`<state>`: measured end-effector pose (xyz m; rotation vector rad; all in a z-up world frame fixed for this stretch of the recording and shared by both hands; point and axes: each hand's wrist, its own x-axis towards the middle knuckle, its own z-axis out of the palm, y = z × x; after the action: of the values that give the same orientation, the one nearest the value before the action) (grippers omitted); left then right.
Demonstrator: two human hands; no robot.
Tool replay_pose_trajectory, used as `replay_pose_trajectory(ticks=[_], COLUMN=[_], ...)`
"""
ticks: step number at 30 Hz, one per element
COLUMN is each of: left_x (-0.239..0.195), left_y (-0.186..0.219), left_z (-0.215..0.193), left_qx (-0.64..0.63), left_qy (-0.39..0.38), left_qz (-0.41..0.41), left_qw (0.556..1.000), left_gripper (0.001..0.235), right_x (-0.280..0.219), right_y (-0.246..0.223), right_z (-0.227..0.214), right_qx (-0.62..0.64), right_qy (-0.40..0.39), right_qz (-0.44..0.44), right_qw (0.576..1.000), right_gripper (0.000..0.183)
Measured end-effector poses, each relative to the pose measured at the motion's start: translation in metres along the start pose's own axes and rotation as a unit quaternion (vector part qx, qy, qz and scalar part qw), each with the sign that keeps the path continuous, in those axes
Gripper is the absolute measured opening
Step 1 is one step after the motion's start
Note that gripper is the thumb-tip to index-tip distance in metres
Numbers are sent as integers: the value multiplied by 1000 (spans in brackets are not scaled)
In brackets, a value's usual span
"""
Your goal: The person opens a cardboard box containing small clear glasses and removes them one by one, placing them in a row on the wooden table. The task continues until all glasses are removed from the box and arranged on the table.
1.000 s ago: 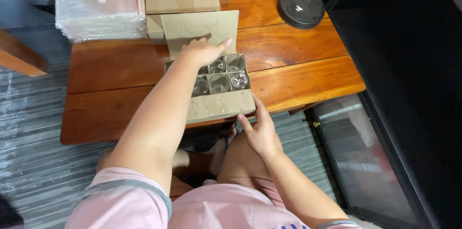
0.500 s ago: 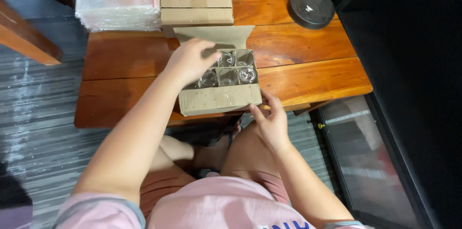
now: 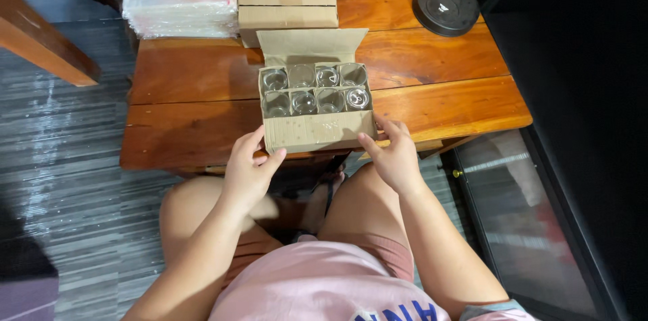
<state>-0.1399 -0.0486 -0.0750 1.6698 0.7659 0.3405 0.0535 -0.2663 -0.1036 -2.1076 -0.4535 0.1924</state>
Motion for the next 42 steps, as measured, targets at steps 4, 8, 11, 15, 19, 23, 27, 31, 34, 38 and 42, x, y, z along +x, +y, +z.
replay_pose_trajectory(ticks=[4, 8, 11, 15, 19, 23, 27, 31, 34, 38, 42], left_x=[1, 8, 24, 29, 12, 9, 19, 1, -8, -25, -43], left_y=[18, 17, 0, -2, 26, 29, -1, 14, 8, -11, -30], left_z=[3, 1, 2, 1, -4, 0, 13, 10, 3, -8, -13], left_qx=[-147, -345, -394, -411, -406, -452, -488, -492, -466, -354, -281], left_qy=[0, 12, 8, 9, 6, 23, 58, 57, 55, 13, -58], left_qz=[-33, -153, -172, -190, -194, -200, -186, -166, -170, -166, -165], left_qw=[989, 926, 903, 892, 893, 869, 851, 853, 866, 920, 944], left_gripper=[66, 58, 46, 34, 36, 33, 24, 27, 46, 36, 38], right_x=[3, 8, 10, 24, 15, 14, 14, -10, -18, -32, -46], right_y=[-9, -26, -38, -6, -4, 13, 30, -25, -9, 30, 65], right_z=[0, -3, -11, -6, -6, 1, 8, -3, -7, -14, -21], right_qx=[109, 317, 398, 466, 488, 515, 536, 542, 541, 503, 450], right_qy=[-9, -28, -49, -85, -88, -74, -67, -64, -69, -57, -104], right_qz=[51, 167, 214, 241, 245, 218, 193, 181, 163, 121, 81], right_qw=[993, 933, 891, 847, 833, 826, 819, 818, 822, 854, 884], right_gripper=[58, 50, 42, 39, 37, 30, 34, 34, 35, 22, 28])
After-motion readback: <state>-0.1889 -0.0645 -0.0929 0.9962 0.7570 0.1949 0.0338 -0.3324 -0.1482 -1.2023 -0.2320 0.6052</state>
